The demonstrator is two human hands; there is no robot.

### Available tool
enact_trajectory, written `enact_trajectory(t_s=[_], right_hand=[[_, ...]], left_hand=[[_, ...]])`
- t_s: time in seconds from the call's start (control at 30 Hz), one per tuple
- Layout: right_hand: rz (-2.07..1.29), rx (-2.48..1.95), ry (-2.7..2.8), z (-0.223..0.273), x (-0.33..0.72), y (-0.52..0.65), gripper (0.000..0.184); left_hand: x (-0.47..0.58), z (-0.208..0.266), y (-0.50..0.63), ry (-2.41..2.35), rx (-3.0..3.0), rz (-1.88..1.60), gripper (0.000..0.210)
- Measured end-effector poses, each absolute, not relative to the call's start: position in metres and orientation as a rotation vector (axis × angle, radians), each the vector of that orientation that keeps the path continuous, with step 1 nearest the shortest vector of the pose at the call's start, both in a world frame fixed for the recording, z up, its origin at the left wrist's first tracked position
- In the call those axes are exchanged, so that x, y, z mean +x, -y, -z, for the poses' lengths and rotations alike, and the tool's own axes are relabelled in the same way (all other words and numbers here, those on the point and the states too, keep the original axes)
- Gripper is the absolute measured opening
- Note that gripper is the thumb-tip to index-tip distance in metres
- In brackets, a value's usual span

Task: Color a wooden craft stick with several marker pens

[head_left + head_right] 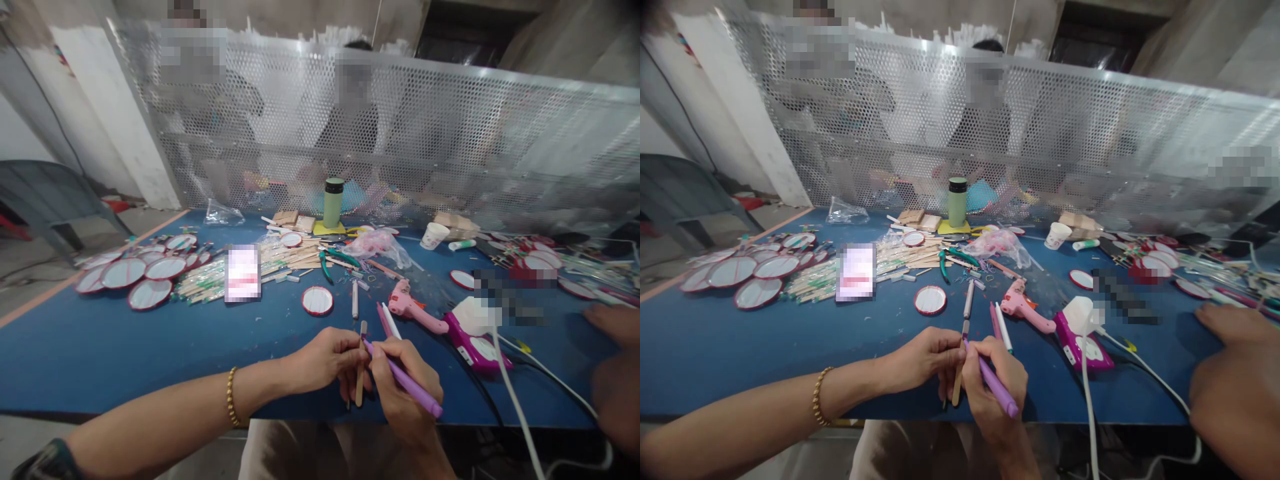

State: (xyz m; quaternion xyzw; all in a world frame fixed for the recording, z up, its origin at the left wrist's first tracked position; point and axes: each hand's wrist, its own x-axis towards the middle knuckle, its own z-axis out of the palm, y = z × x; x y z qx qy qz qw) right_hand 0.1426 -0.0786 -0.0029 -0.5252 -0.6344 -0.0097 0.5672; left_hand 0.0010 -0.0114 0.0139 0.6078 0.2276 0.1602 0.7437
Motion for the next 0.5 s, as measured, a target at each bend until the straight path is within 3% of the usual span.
enact_trajectory(t_s=[0.5], right_hand=[[0.017, -1.255, 1.475, 0.0, 0.142, 0.0798, 0.017]], left_hand=[[0.0006, -0.0139, 0.0116, -0.494, 1.334, -0.353, 0.063]])
